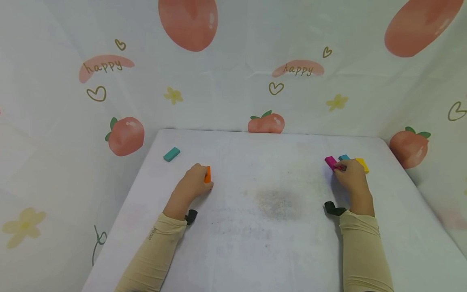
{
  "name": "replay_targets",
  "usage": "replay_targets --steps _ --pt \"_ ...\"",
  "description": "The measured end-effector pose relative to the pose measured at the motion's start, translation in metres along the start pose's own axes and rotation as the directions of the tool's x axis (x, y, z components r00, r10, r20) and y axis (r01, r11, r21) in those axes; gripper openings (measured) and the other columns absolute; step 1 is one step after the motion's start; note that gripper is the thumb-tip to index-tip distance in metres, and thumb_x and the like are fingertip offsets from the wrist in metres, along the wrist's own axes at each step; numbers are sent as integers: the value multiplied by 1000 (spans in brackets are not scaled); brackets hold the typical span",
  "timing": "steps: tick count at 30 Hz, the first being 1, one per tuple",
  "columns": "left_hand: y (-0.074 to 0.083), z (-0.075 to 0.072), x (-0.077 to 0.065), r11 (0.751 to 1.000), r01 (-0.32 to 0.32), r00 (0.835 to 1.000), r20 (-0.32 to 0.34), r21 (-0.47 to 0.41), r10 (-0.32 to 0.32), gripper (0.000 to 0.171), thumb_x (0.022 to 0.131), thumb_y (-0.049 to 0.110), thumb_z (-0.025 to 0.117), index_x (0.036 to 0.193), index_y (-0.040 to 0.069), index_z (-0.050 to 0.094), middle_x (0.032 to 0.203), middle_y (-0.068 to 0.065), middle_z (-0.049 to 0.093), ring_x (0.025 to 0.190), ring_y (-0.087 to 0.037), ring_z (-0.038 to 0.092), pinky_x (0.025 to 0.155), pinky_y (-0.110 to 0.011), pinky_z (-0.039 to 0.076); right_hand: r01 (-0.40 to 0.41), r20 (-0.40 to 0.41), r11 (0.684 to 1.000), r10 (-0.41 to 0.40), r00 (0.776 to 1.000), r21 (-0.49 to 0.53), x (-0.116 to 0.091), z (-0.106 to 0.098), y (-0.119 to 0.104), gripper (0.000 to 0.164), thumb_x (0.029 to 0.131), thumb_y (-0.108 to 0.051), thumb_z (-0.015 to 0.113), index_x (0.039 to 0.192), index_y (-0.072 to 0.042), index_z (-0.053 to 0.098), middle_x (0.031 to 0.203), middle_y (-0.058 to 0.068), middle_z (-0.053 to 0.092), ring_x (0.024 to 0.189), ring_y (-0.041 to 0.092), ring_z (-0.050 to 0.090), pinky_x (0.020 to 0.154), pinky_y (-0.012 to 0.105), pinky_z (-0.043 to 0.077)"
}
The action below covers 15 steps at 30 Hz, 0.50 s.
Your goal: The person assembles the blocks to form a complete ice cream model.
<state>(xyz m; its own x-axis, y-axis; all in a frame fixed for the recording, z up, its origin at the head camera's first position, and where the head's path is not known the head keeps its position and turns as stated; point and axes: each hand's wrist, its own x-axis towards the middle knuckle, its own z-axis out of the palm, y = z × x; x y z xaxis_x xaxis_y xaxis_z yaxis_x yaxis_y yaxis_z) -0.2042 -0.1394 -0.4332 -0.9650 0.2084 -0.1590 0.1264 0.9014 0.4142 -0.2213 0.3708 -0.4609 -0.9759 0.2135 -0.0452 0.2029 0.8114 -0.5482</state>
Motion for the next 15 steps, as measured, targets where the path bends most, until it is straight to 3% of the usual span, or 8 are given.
replay_targets --steps 7,15 --pt "6 4 -2 999 -31 1000 -3 11 31 25 95 16 77 98 -6 65 95 -12 56 81 -24 56 76 -36 53 18 -11 1000 -18 1000 -15 0 1 -1 29 103 -7 61 125 9 70 117 32 64 104 43 57 97 61 55" --pt "14 11 -4 998 -54 998 -15 27 54 25 94 17 79 98 -4 65 94 -12 56 80 -23 56 75 -35 53 20 5 1000 -20 1000 -20 0 0 -4 29 104 -8 62 125 10 70 116 33 64 103 44 58 100 62 54"
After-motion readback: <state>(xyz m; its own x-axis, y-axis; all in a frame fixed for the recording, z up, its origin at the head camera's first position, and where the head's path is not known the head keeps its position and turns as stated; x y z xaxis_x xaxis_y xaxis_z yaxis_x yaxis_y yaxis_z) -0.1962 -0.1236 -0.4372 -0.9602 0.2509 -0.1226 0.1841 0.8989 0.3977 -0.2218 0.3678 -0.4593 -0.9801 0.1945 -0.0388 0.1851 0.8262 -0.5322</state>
